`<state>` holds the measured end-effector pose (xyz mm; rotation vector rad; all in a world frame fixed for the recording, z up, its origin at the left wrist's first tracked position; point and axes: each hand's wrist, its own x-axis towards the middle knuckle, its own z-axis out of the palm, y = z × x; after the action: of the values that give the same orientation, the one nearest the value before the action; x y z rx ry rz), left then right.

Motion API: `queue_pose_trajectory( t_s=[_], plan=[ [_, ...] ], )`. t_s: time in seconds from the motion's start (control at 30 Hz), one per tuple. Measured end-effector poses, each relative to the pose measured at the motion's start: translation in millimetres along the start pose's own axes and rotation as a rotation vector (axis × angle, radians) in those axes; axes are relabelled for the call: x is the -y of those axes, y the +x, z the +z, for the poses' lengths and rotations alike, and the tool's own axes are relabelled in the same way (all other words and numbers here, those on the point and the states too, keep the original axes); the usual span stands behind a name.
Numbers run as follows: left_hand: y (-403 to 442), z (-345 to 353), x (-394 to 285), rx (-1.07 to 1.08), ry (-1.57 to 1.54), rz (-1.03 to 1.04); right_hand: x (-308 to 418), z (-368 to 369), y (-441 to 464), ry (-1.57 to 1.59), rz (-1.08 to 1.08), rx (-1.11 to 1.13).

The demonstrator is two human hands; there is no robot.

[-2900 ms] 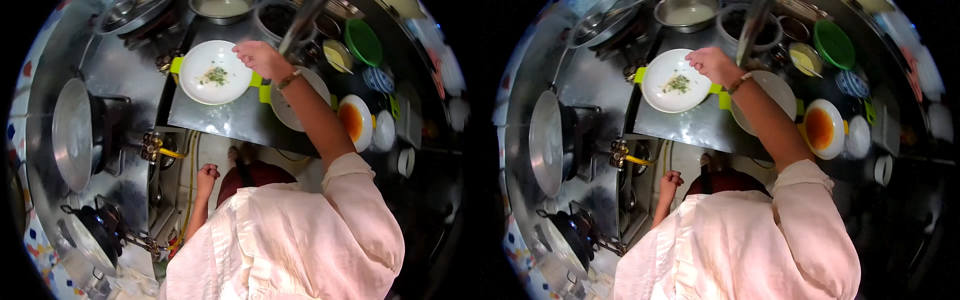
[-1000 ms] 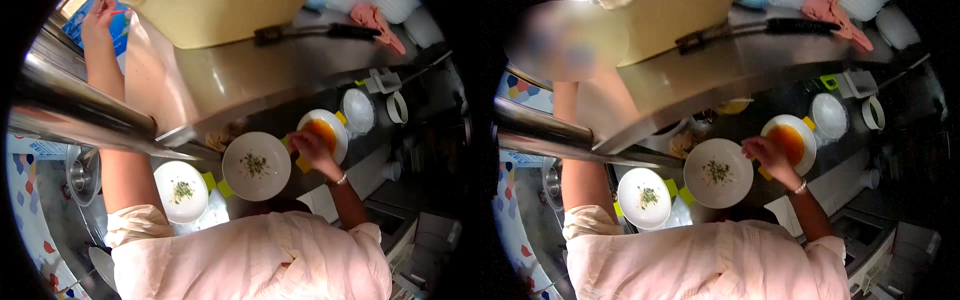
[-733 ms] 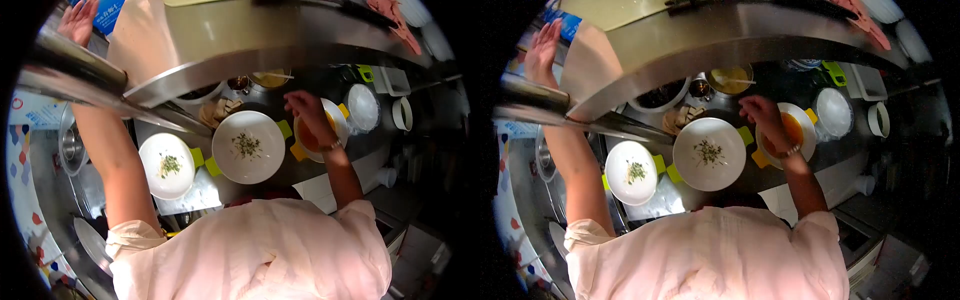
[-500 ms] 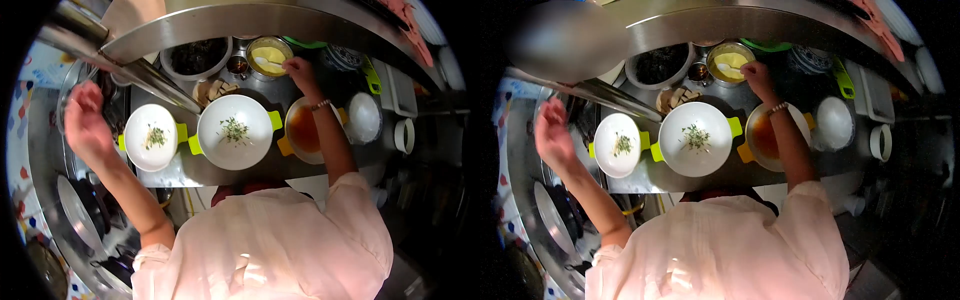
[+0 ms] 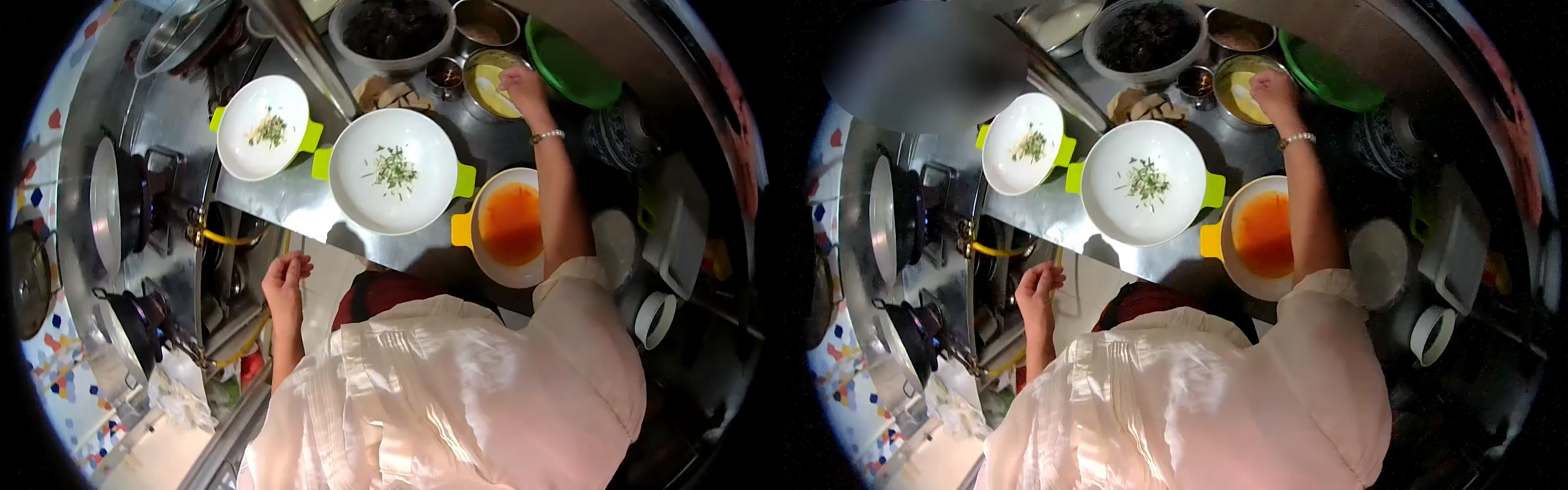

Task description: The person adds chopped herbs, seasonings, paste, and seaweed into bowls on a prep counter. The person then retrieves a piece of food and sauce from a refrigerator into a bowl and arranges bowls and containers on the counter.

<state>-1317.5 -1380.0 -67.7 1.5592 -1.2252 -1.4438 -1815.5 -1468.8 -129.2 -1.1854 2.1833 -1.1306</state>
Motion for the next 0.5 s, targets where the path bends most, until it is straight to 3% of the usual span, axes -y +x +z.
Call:
queue_pose_trajectory(
  t_s=[0.17,0.5],
  plan=[
    [-3,3,21,0.042,0.042,-0.011,19,8,-1,0.101,-0.057,0.091],
    [-21,10,47,0.012,0.141,-0.122,28,20,32,0.225,-0.075,-0.014]
  ],
)
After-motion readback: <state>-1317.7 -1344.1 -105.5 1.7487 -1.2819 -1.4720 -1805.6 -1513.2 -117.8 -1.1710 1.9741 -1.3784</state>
